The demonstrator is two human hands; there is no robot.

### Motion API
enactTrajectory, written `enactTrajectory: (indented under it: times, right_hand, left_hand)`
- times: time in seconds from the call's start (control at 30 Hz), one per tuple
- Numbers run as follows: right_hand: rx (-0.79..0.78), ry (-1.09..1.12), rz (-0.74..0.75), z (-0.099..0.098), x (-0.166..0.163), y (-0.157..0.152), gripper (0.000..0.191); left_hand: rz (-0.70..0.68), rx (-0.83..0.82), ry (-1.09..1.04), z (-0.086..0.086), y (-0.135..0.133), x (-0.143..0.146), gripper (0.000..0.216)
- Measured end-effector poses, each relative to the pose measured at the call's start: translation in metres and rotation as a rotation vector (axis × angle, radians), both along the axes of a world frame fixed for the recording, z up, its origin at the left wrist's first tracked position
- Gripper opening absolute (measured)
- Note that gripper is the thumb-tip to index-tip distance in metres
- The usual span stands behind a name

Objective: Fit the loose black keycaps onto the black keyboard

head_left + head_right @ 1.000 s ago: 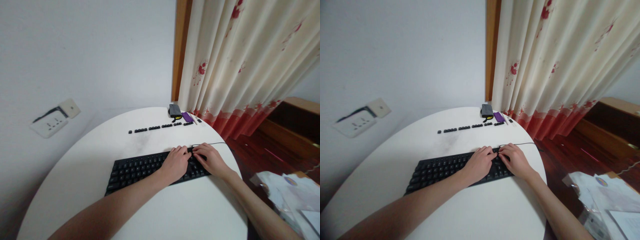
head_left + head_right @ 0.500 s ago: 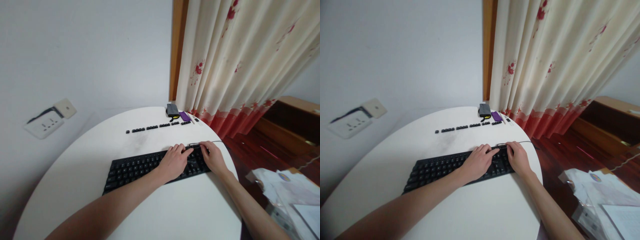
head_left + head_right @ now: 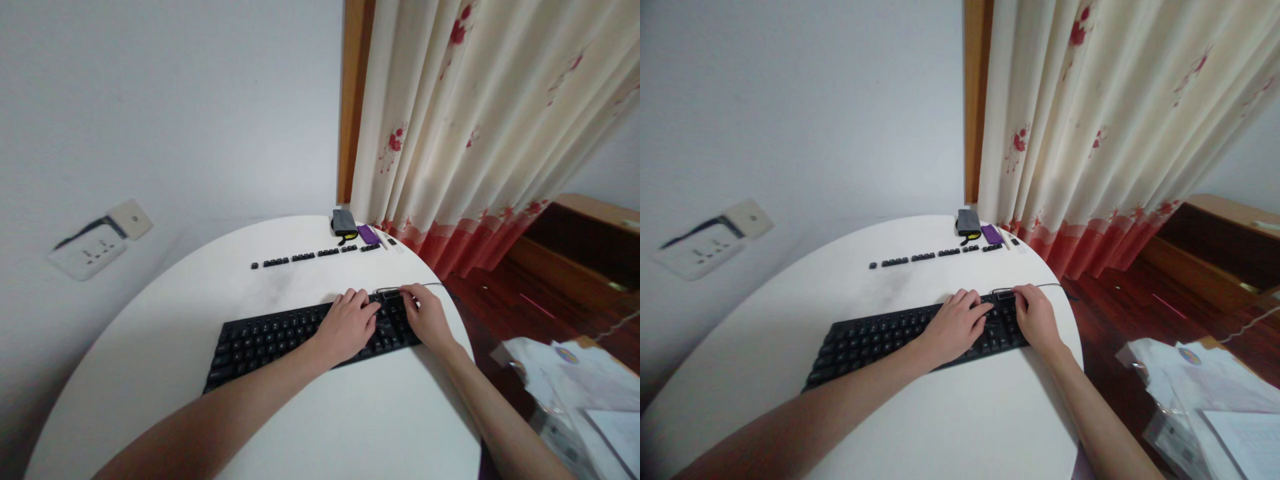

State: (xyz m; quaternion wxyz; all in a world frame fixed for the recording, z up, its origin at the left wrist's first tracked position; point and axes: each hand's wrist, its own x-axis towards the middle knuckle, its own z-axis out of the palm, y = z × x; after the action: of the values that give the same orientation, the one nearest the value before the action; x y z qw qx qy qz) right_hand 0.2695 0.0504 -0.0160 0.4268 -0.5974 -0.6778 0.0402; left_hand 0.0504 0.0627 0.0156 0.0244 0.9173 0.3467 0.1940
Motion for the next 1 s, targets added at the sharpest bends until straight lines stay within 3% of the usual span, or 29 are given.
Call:
enactTrajectory:
  times: [0.3,0.7,0.87,1.0]
  right_hand:
    - [0.158,0.075,-0.096,0.003,0.007,-0.003,0.018]
    - [0.117,0.15,-0.081,0.006,0.01,-0.003,0.017]
    - [0.113,0.192,-0.074,0.015,0.016,0.007,0.018]
    - [0.127,0.065,-0.012,0.033,0.031,0.046,0.016]
  left_hand:
    - [0.012,-0.014,-0.001,-0.001,0.0,0.0,0.026]
    - [0.027,-0.012,0.017,0.001,0.0,0.002,0.023]
    - [0.112,-0.051,-0.02,0.025,0.015,-0.003,0.022]
    - [0.249,-0.021,-0.015,0.052,0.063,0.003,0.021]
